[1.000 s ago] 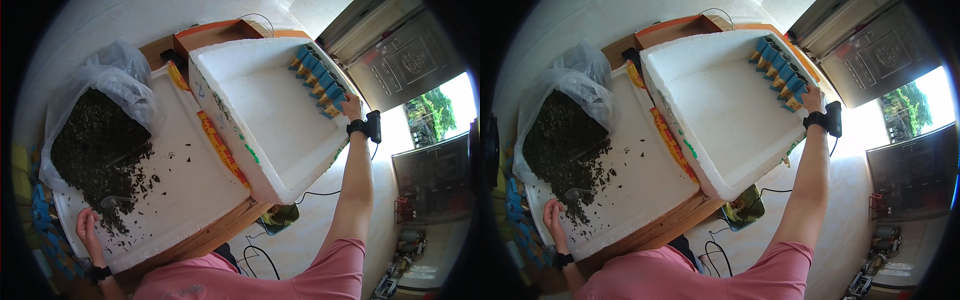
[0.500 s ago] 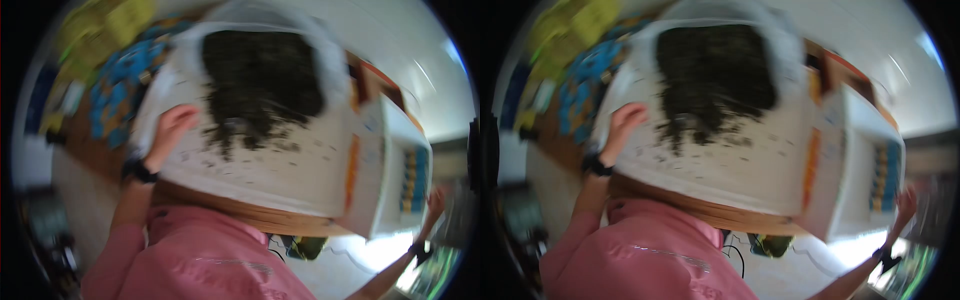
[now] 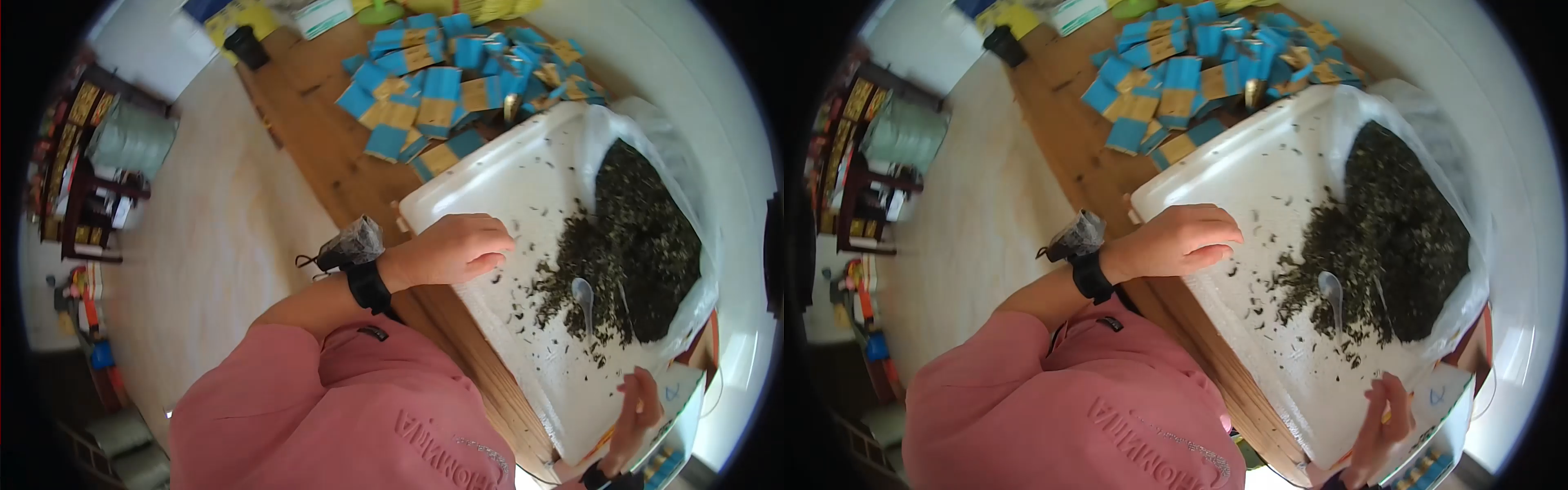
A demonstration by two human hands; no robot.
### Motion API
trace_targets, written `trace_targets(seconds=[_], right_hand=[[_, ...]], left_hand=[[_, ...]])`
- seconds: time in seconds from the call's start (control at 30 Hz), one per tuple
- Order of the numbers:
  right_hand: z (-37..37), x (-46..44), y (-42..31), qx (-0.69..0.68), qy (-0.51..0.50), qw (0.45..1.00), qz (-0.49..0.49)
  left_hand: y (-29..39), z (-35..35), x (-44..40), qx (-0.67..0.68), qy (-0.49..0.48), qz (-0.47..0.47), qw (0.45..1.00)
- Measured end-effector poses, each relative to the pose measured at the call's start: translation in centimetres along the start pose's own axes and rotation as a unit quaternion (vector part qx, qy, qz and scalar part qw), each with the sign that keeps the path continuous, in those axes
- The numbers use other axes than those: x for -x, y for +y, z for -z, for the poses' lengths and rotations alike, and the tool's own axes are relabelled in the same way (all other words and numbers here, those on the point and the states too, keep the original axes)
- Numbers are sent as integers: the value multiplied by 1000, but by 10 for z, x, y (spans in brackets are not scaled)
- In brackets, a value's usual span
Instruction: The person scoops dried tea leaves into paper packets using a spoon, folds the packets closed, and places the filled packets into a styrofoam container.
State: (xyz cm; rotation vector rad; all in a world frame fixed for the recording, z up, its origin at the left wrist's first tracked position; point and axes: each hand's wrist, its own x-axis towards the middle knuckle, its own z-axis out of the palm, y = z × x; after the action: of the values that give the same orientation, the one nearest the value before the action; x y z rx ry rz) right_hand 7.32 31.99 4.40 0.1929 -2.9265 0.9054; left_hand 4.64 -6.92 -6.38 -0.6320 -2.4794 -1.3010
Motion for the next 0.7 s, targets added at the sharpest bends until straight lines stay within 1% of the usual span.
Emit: trace_targets(seconds=[0.03,0.07,0.13,0.2,0.27,0.3,0.37,0.4,0.47,0.5,0.53,0.6,0.67,0.7], right_hand=[[-17,-11,-6,-17,-29,999,35],[-32,-19,-11,-36,-61,995,68],[-56,-28,-25,-27,-111,989,98],[-74,-30,-28,-11,-158,979,131],[-91,-27,-24,-48,-174,976,120],[-100,-24,-21,-56,-179,977,103],[-113,-22,-20,-51,-204,971,117],[-120,-21,-23,-51,-210,969,120],[-131,-20,-33,-61,-217,964,140],[-136,-20,-40,-69,-220,961,154],[-142,-20,-46,-80,-220,958,167],[-151,-19,-57,-70,-227,953,190],[-157,-20,-65,-46,-228,946,226],[-160,-21,-65,-41,-227,941,248]], left_hand=[[3,6,10,-26,2,-29,999],[6,17,19,-31,13,-6,999],[7,43,40,-84,18,-30,996],[1,63,65,-89,48,12,995],[3,96,92,-111,23,36,993],[4,111,108,-111,36,55,992],[7,137,147,-134,-16,119,984],[8,146,169,-135,-7,135,982],[17,159,209,-204,-68,171,961],[22,161,230,-186,-69,199,960],[28,161,251,-188,-66,205,958],[46,154,292,-147,-88,296,940],[69,139,322,-46,-126,403,905],[77,130,338,-64,-181,407,893]])
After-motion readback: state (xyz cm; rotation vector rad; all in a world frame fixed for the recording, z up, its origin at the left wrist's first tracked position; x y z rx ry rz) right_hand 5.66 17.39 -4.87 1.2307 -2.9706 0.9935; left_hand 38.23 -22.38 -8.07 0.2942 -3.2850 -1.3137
